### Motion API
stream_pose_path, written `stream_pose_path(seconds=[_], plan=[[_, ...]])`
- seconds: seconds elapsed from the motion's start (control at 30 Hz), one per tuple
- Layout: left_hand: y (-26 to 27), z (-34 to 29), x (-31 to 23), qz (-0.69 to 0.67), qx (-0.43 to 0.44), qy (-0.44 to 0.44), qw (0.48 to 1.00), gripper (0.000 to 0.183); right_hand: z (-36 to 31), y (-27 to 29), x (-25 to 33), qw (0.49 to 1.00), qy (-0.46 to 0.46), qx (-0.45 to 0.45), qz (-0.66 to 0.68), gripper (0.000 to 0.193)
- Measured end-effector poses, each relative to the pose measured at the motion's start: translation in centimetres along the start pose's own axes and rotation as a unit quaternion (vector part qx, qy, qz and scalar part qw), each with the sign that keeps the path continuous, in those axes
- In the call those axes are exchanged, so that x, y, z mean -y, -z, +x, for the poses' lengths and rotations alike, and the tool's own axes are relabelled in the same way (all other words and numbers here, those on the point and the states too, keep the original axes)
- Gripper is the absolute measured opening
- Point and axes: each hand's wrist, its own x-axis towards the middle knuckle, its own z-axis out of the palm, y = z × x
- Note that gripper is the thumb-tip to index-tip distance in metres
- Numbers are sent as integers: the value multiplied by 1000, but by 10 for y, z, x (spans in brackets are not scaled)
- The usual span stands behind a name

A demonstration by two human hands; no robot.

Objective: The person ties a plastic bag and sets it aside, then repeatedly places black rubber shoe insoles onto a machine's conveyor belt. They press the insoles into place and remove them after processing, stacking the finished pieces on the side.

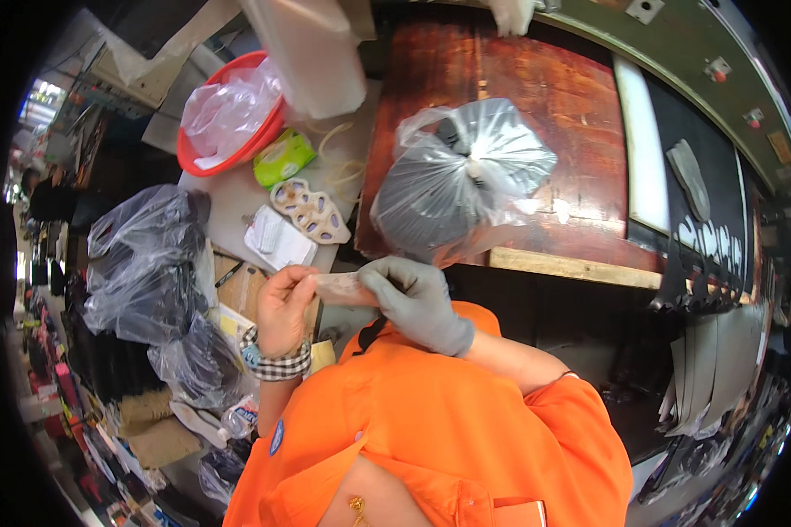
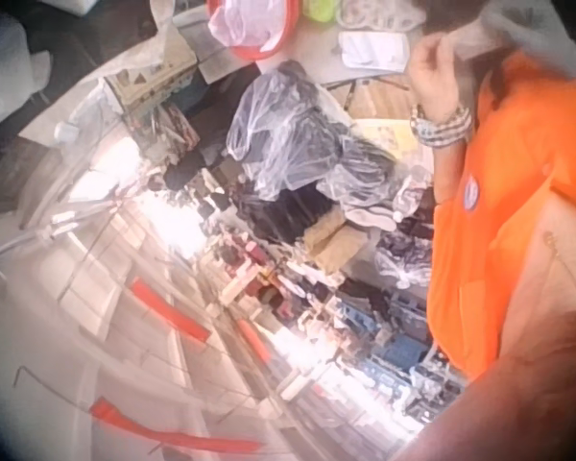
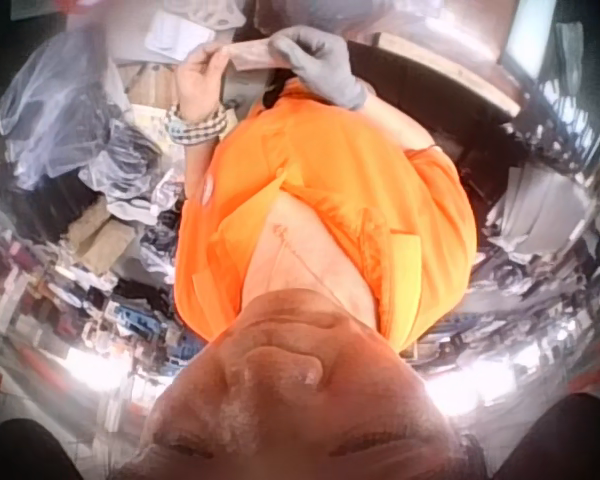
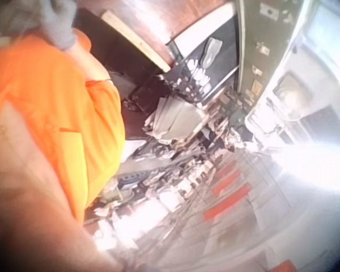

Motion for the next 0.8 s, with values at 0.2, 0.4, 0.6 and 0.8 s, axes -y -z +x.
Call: stream_pose_path(seconds=[0.2,0.4,0.6,0.8], plan=[[-26,9,-36,130,-10,-153,980,4,-12,24,16,997,-9,63,-48,23],[-65,23,-79,221,70,-281,931,14,-30,71,10,917,-91,211,328,63],[-87,35,-91,375,-196,-546,723,21,-49,106,-7,918,-94,136,360,72],[-107,56,-58,562,81,-563,601,11,-47,129,-8,929,-130,120,324,51]])
